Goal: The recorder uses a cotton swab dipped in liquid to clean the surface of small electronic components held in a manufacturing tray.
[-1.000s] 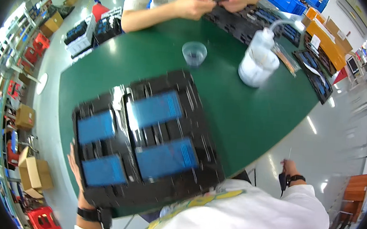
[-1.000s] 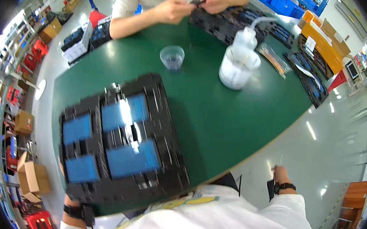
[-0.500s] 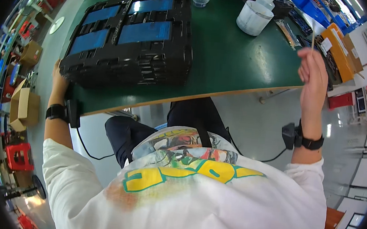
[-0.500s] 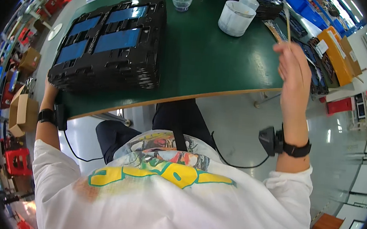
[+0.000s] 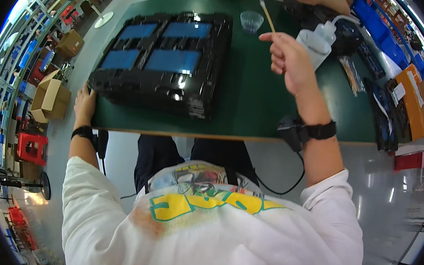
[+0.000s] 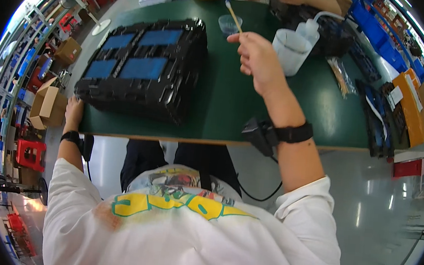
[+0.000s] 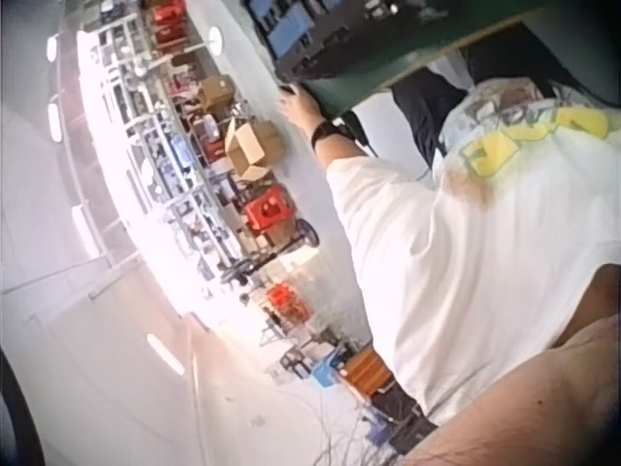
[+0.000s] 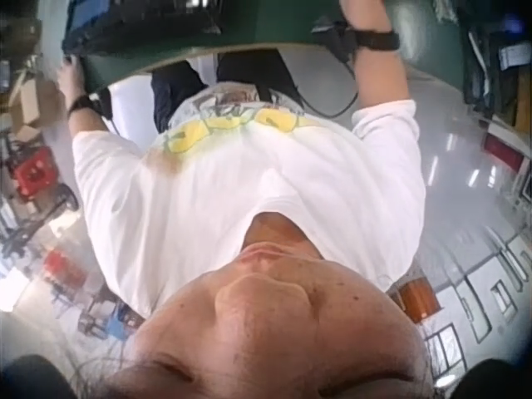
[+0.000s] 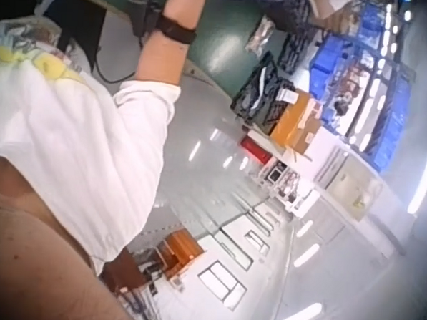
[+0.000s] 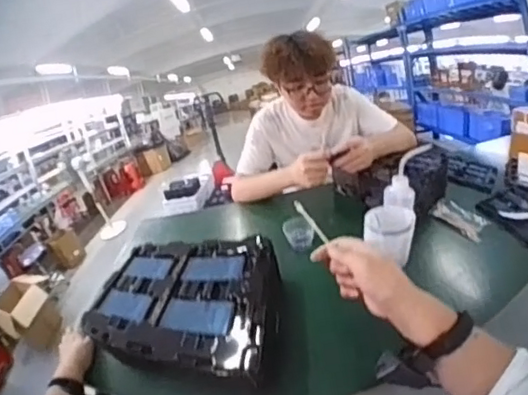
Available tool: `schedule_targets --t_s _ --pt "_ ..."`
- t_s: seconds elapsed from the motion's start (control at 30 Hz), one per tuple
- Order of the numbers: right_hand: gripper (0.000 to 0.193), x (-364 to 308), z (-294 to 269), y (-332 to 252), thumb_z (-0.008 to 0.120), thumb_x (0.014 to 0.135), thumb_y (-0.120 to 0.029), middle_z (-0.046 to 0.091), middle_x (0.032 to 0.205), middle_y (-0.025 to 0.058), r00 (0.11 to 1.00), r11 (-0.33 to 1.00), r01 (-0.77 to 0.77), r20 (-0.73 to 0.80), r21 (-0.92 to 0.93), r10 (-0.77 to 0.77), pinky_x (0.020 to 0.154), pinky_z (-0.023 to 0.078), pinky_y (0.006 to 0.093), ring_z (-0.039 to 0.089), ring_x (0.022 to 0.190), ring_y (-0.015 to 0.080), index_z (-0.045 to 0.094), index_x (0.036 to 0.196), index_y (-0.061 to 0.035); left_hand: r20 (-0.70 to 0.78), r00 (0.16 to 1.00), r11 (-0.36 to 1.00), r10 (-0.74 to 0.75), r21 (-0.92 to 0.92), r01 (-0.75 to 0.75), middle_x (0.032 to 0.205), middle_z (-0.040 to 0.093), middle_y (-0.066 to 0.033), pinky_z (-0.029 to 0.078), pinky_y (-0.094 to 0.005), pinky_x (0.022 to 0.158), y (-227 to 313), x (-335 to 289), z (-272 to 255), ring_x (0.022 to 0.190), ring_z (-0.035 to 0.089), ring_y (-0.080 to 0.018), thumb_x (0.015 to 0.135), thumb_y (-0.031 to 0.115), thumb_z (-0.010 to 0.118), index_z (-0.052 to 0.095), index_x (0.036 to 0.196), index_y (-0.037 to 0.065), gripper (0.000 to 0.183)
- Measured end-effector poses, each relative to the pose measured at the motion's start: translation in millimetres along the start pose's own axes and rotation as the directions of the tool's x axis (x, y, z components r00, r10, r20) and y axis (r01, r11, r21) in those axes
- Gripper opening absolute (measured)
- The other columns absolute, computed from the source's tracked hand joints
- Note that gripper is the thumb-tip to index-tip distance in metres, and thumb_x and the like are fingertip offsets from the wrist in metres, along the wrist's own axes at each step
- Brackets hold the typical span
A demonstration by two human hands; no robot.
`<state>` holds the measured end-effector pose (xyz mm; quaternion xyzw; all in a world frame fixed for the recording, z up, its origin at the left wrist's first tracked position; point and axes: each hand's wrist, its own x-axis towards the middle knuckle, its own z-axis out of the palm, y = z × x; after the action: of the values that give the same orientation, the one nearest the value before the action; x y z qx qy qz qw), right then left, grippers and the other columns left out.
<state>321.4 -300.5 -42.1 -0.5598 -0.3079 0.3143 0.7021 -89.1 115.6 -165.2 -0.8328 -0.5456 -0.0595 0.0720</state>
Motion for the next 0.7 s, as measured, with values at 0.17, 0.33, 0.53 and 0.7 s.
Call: schedule_targets --t_s 0.17,0.33,0.53,0.7 --pt "0.027 32 17 1 0.05 0.095 -0.016 0.043 0.066 -0.0037 0.992 0.99 0.119 -0.021 -0.077 -0.121 0.043 0.029 0.0204 0.037 0.051 0.0031 0.055 0.117 -0.0004 -0.03 0.999 1.0 -0.022 -0.023 0.021 0.132 0.048 -0.0206 0.043 -0.0508 0.095 -5 -23 -3 0.116 0.052 -0.0418 0.095 0.048 0.039 0.034 0.145 0.016 0.059" --pt "0.022 60 4 -5 0.054 0.09 -0.005 0.056 0.066 0.003 0.852 0.8 0.308 -0.224 -0.515 -0.473 0.055 0.041 0.0259 0.051 0.058 0.0078 0.058 0.111 0.0003 -0.064 0.997 0.99 -0.034 -0.142 0.024 0.131 0.05 -0.021 0.042 -0.0485 0.096 23 -34 -18 0.117 0.051 -0.041 0.093 0.047 0.044 0.035 0.144 0.014 0.061" --pt "0.023 77 9 6 0.059 0.089 -0.009 0.065 0.078 0.0024 0.891 0.864 0.272 -0.227 -0.424 -0.393 0.057 0.044 0.0212 0.057 0.064 0.008 0.061 0.108 0.0036 0.242 0.961 0.892 0.131 -0.452 -0.008 0.127 0.054 -0.0209 0.038 -0.0395 0.103 16 13 -80 0.12 0.051 -0.0358 0.091 0.043 0.056 0.05 0.133 0.004 0.058" --pt "0.023 91 4 12 0.057 0.094 -0.017 0.067 0.08 0.0036 0.876 0.901 0.245 -0.316 -0.357 -0.364 0.053 0.042 0.0188 0.058 0.065 0.0057 0.064 0.106 0.0 0.091 0.893 0.501 0.44 -0.851 -0.16 0.132 0.054 -0.0137 0.035 -0.0348 0.104 105 50 -123 0.124 0.049 -0.0272 0.098 0.045 0.048 0.056 0.129 0.004 0.052"
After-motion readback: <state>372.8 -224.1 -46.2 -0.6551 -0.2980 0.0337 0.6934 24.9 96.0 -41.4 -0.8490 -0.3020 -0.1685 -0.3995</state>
